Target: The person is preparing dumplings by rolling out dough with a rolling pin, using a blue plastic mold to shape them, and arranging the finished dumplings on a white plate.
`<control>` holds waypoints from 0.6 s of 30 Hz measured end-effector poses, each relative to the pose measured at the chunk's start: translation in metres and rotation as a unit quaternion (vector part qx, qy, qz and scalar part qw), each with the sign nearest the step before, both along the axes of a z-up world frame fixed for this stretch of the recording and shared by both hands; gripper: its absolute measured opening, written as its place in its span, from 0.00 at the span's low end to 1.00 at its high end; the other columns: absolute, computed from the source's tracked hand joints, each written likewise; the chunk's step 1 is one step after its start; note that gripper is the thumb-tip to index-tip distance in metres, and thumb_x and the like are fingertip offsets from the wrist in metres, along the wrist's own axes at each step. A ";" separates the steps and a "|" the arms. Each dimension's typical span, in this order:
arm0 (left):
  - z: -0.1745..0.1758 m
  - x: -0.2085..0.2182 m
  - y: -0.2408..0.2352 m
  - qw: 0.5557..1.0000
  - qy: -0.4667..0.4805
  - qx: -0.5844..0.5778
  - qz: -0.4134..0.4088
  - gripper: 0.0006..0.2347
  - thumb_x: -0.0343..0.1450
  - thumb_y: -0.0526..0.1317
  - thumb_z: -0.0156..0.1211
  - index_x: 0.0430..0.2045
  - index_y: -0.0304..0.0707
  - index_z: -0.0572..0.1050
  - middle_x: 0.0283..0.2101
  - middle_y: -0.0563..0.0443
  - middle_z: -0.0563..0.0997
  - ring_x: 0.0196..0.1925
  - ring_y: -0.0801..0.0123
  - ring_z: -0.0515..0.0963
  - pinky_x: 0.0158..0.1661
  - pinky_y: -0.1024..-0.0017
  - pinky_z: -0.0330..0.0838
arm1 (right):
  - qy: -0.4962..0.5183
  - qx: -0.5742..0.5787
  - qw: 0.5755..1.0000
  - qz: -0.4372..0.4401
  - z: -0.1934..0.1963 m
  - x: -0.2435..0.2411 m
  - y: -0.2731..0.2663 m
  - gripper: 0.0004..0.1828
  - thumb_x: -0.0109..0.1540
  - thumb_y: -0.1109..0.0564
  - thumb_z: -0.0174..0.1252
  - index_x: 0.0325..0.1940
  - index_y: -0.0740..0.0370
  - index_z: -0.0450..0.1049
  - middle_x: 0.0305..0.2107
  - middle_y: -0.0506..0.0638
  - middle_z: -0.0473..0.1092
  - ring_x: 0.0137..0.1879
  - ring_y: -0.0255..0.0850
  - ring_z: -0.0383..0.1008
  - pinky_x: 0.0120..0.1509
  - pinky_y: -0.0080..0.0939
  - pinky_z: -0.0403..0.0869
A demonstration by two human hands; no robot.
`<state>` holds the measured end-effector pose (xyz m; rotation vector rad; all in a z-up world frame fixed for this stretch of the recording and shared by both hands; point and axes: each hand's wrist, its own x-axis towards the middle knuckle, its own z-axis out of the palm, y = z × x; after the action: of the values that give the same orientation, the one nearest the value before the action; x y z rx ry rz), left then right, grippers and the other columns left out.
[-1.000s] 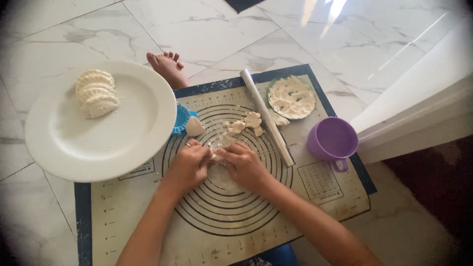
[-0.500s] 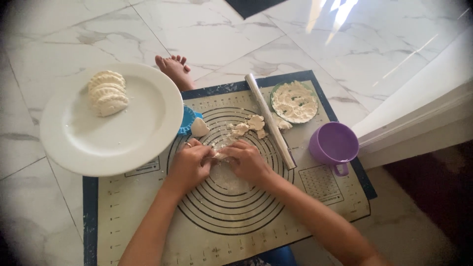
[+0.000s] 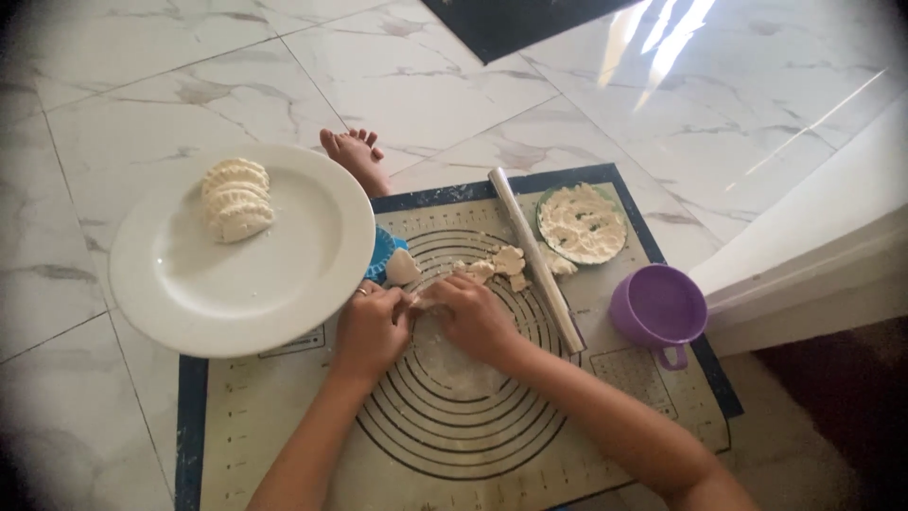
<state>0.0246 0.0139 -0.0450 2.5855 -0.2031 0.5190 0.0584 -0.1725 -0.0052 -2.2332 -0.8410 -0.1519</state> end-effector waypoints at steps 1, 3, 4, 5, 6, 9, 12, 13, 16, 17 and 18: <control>0.002 0.001 0.000 1.000 -0.002 0.000 0.001 0.04 0.67 0.42 0.65 0.25 0.45 0.82 0.25 0.47 0.83 0.38 0.56 0.82 0.38 0.61 0.78 | -0.002 0.000 1.000 0.001 0.001 0.001 0.000 0.06 0.62 0.62 0.59 0.43 0.60 0.78 0.32 0.55 0.76 0.41 0.53 0.79 0.40 0.49 0.77; 0.008 0.000 0.001 0.999 0.031 -0.012 0.002 0.04 0.68 0.44 0.66 0.27 0.49 0.83 0.26 0.50 0.83 0.38 0.58 0.82 0.40 0.62 0.78 | 0.000 -0.015 1.000 0.017 0.004 0.002 0.001 0.06 0.63 0.63 0.58 0.43 0.61 0.77 0.34 0.56 0.76 0.42 0.54 0.79 0.40 0.50 0.78; 0.011 0.000 0.002 1.000 0.029 -0.010 0.002 0.04 0.68 0.44 0.66 0.27 0.49 0.83 0.26 0.50 0.83 0.38 0.58 0.82 0.40 0.62 0.78 | -0.002 -0.013 1.000 0.017 0.008 0.004 0.000 0.06 0.63 0.63 0.58 0.43 0.61 0.77 0.34 0.56 0.76 0.42 0.54 0.79 0.40 0.50 0.78; 0.013 -0.001 0.003 0.999 0.044 -0.011 0.006 0.04 0.68 0.45 0.67 0.27 0.50 0.83 0.26 0.51 0.84 0.38 0.60 0.82 0.40 0.64 0.78 | 0.001 -0.019 0.999 0.030 0.011 0.006 -0.001 0.06 0.62 0.63 0.59 0.43 0.63 0.77 0.33 0.57 0.76 0.42 0.55 0.79 0.40 0.50 0.78; 0.016 -0.001 0.005 0.998 0.060 -0.013 0.009 0.04 0.68 0.45 0.68 0.27 0.50 0.83 0.27 0.52 0.84 0.39 0.61 0.83 0.41 0.65 0.78 | 0.003 -0.025 0.999 0.043 0.014 0.008 -0.001 0.06 0.61 0.63 0.60 0.42 0.64 0.77 0.33 0.58 0.77 0.42 0.55 0.79 0.40 0.50 0.78; 0.033 -0.015 0.006 0.993 0.113 -0.034 0.019 0.02 0.65 0.40 0.68 0.27 0.52 0.83 0.27 0.53 0.85 0.40 0.61 0.83 0.42 0.65 0.78 | 0.031 0.017 0.997 0.065 0.001 0.009 -0.007 0.07 0.61 0.64 0.60 0.43 0.63 0.77 0.31 0.60 0.76 0.40 0.59 0.78 0.39 0.56 0.78; 0.027 -0.011 0.005 0.987 0.139 -0.077 0.009 0.02 0.64 0.36 0.68 0.25 0.46 0.81 0.26 0.49 0.84 0.40 0.54 0.82 0.41 0.60 0.77 | 0.011 -0.008 0.997 0.073 0.013 -0.005 -0.006 0.06 0.61 0.66 0.59 0.42 0.67 0.77 0.31 0.62 0.75 0.41 0.60 0.78 0.38 0.54 0.78; 0.022 -0.014 0.005 0.987 0.142 -0.078 0.007 0.02 0.64 0.36 0.68 0.25 0.46 0.81 0.26 0.49 0.84 0.40 0.54 0.82 0.41 0.60 0.77 | 0.015 -0.008 0.997 0.071 0.010 -0.007 -0.006 0.06 0.61 0.66 0.59 0.42 0.67 0.77 0.31 0.62 0.75 0.41 0.60 0.78 0.38 0.54 0.78; 0.019 -0.012 0.004 0.993 0.111 -0.045 -0.004 0.06 0.60 0.36 0.69 0.28 0.47 0.81 0.30 0.49 0.82 0.43 0.50 0.81 0.42 0.58 0.77 | -0.012 0.001 0.998 0.065 0.005 -0.003 -0.007 0.04 0.63 0.64 0.58 0.42 0.65 0.76 0.32 0.59 0.75 0.42 0.56 0.79 0.43 0.51 0.78; 0.022 -0.015 0.004 0.995 0.102 -0.018 -0.013 0.06 0.60 0.37 0.68 0.27 0.47 0.81 0.28 0.48 0.82 0.42 0.52 0.81 0.42 0.58 0.77 | -0.012 0.006 0.997 0.072 -0.001 -0.002 -0.008 0.05 0.62 0.65 0.59 0.42 0.65 0.76 0.32 0.59 0.75 0.42 0.56 0.79 0.43 0.51 0.78; 0.024 -0.018 0.005 0.995 0.094 0.009 -0.021 0.05 0.60 0.37 0.67 0.26 0.48 0.81 0.26 0.48 0.82 0.42 0.55 0.81 0.41 0.58 0.77 | -0.011 0.010 0.997 0.078 -0.007 -0.002 -0.008 0.06 0.60 0.65 0.60 0.42 0.65 0.77 0.32 0.59 0.76 0.42 0.56 0.79 0.43 0.51 0.79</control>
<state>0.0069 0.0187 -0.0212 2.6216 -0.1988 0.2574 0.0566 -0.1809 -0.0124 -2.1396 -1.0175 -0.1098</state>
